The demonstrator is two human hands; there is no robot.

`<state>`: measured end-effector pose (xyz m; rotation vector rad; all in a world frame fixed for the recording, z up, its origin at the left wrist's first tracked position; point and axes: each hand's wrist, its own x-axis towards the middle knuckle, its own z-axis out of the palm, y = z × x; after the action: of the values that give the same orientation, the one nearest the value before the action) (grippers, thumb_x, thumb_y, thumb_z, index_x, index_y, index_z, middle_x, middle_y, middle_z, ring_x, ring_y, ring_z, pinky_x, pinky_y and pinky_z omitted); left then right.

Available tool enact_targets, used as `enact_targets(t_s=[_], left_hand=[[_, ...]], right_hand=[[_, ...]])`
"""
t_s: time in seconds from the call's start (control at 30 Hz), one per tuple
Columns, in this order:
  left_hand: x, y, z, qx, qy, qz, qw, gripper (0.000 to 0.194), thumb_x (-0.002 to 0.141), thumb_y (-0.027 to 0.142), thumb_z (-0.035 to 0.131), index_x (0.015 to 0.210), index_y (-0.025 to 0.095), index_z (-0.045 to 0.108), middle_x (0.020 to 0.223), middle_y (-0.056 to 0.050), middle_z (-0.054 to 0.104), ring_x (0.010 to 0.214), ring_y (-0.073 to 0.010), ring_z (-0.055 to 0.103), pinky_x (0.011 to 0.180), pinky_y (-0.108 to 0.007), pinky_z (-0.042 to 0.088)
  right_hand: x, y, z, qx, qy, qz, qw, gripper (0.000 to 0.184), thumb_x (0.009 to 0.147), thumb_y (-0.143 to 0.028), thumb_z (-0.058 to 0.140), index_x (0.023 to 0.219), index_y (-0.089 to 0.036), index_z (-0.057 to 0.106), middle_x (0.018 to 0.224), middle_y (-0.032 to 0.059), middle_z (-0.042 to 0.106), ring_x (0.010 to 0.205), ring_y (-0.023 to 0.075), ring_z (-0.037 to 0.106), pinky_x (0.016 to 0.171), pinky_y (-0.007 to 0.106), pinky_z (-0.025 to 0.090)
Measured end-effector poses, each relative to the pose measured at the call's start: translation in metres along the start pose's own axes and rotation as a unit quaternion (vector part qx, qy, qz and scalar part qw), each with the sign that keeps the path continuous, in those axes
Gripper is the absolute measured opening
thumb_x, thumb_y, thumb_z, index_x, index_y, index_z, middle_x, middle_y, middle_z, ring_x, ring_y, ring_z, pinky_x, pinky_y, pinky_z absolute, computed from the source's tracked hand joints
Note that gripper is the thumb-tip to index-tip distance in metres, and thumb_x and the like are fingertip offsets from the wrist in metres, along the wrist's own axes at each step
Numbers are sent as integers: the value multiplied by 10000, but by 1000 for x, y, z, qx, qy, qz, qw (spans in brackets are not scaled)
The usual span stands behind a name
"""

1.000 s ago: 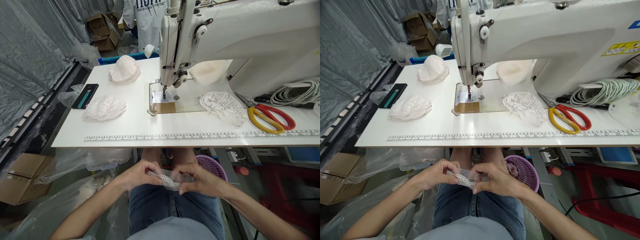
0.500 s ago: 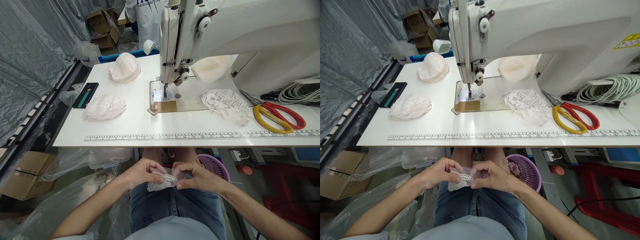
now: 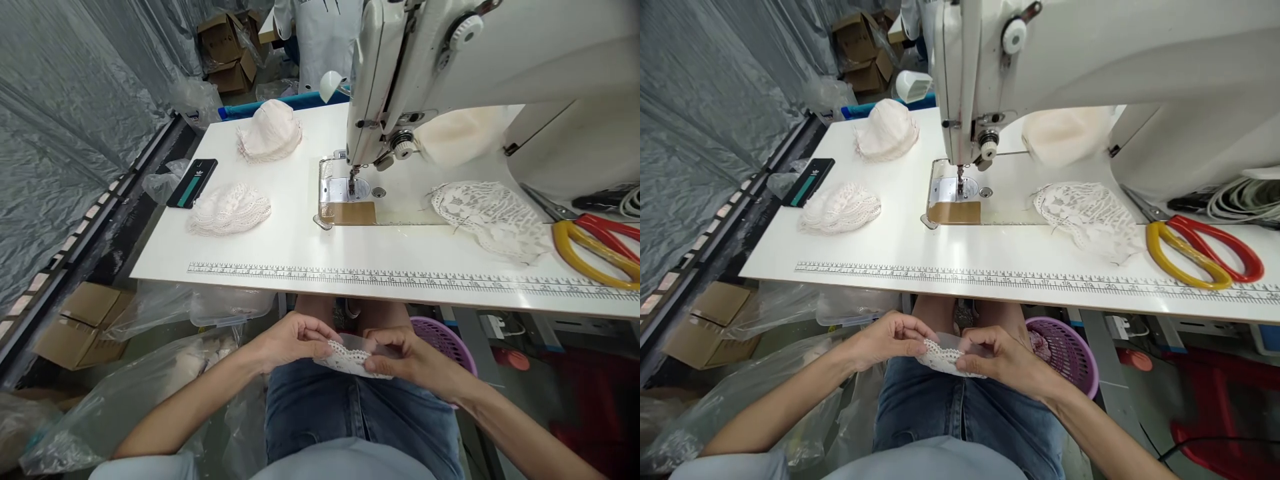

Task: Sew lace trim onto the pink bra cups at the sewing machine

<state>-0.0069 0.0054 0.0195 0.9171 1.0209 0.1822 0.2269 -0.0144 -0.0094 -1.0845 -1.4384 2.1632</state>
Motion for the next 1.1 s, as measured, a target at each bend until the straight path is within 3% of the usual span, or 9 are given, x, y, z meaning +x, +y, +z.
enact_targets(t_s=[0.23, 0.53, 0.77, 0.97, 1.1], left_hand=[[0, -7, -5, 129, 2, 69, 989, 354, 676, 255, 732, 1014, 161, 682, 918, -74, 693, 872, -186, 614, 768, -268, 463], [1, -14, 2, 194, 25, 114, 974, 417, 679, 282, 727, 1068, 158, 640, 839, -44, 689, 781, -171, 610, 722, -242, 435], [-2, -17, 5, 182, 74, 98, 976, 243, 734, 337, 669, 882, 145, 663, 755, -32, 684, 697, -154, 602, 628, -216, 414], [-3, -17, 1, 118, 64, 71, 988, 228, 741, 347, 660, 821, 135, 683, 672, -14, 650, 625, -125, 558, 596, -211, 403], [-3, -19, -4, 61, 36, 82, 994, 215, 718, 351, 688, 756, 139, 697, 816, -43, 678, 782, -163, 598, 712, -237, 442]], right_hand=[[-2, 6, -3, -32, 17, 2, 999, 272, 740, -465, 669, 710, -196, 652, 713, 5, 540, 675, 154, 484, 599, 244, 361], [0, 14, -4, -59, 39, 12, 997, 334, 743, -505, 650, 684, -177, 623, 696, 12, 540, 650, 148, 473, 576, 246, 350], [0, 12, -5, -58, 51, 25, 997, 347, 735, -517, 653, 696, -174, 625, 703, 13, 551, 678, 153, 474, 604, 248, 365], [1, 13, -2, -59, 49, 14, 997, 350, 719, -502, 676, 656, -164, 608, 677, 0, 522, 643, 134, 444, 574, 235, 335], [1, 11, 0, -62, 42, 4, 997, 322, 741, -475, 667, 667, -165, 619, 688, -2, 520, 656, 136, 453, 586, 238, 334]])
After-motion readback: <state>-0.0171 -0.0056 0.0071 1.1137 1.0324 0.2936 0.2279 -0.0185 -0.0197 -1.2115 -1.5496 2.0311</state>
